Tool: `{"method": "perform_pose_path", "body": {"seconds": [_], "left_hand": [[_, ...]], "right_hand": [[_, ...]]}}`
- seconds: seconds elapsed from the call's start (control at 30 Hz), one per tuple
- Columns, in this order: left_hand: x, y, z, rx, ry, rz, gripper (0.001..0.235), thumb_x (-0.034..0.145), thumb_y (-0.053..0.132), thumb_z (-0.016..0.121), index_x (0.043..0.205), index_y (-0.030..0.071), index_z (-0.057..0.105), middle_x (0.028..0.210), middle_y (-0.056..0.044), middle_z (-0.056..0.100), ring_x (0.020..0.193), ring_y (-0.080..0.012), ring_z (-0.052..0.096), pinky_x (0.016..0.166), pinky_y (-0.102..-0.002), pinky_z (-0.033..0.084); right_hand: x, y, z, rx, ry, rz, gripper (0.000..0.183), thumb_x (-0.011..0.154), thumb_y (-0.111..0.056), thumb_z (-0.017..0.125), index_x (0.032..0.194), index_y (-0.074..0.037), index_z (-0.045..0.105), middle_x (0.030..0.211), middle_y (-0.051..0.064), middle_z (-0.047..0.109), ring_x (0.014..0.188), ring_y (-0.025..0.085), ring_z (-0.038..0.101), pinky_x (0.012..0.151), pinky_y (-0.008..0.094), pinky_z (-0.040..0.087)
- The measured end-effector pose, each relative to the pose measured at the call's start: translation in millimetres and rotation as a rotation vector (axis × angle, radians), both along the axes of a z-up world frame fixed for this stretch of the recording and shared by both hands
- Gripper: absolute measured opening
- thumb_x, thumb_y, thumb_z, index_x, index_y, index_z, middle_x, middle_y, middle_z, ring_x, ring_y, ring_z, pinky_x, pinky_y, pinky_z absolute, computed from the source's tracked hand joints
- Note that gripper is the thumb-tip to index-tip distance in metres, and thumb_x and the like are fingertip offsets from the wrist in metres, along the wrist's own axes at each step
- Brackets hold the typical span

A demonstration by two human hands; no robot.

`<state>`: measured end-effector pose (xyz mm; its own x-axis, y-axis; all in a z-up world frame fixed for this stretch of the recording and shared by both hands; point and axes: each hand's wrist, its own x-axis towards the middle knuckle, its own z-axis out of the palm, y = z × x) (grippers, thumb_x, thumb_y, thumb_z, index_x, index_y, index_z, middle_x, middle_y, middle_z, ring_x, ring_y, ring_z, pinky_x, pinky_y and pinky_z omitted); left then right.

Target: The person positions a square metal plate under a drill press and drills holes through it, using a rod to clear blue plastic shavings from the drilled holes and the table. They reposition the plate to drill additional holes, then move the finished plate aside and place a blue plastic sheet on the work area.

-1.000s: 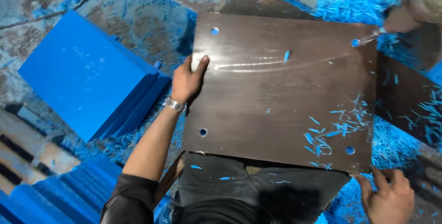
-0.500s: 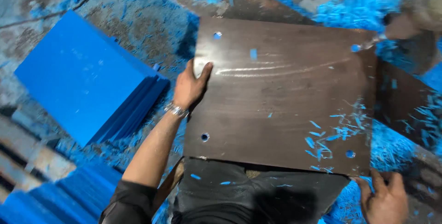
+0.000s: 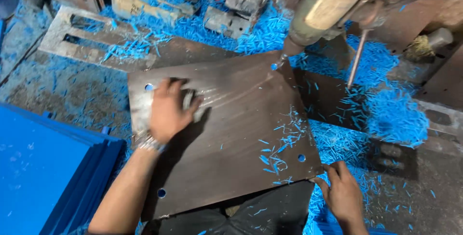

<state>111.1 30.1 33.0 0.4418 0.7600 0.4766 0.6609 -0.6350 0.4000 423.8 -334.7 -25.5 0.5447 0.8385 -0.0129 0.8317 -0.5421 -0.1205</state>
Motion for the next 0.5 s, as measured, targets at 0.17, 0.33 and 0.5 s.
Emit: {"method": "perform_pose_path", "body": {"seconds": [0.17, 0.33, 0.5], "left_hand": [[109, 41, -45, -0.051, 0.004, -0.282, 0.067, 0.084, 0.049, 0.075, 0.131, 0.004, 0.061, 0.122, -0.016, 0.058, 0.107, -0.0373, 0.058, 0.093, -0.048, 0.044], [191, 64, -82, -0.147, 0.293, -0.205, 0.114, 0.072, 0.088, 0.066, 0.143, 0.000, 0.048, 0.145, -0.028, 0.043, 0.127, -0.0456, 0.043, 0.102, -0.060, 0.037], [198, 60, -85, -0.089, 0.304, -0.210, 0.119, 0.069, 0.089, 0.066, 0.139, -0.005, 0.046, 0.136, -0.026, 0.046, 0.120, -0.0425, 0.046, 0.098, -0.060, 0.035]], "right_hand": [[-6, 2, 6, 0.049, -0.018, 0.026, 0.044, 0.082, -0.036, 0.075, 0.120, -0.015, 0.069, 0.109, 0.002, 0.062, 0.083, 0.028, 0.067, 0.076, 0.040, 0.056], [-4, -4, -2, 0.048, -0.004, 0.016, 0.043, 0.084, -0.037, 0.074, 0.121, -0.016, 0.067, 0.104, 0.003, 0.061, 0.076, 0.026, 0.067, 0.071, 0.040, 0.056], [-3, -9, -11, 0.040, 0.007, -0.006, 0.041, 0.084, -0.038, 0.073, 0.118, -0.016, 0.068, 0.107, 0.002, 0.060, 0.080, 0.026, 0.068, 0.074, 0.041, 0.057]]}}
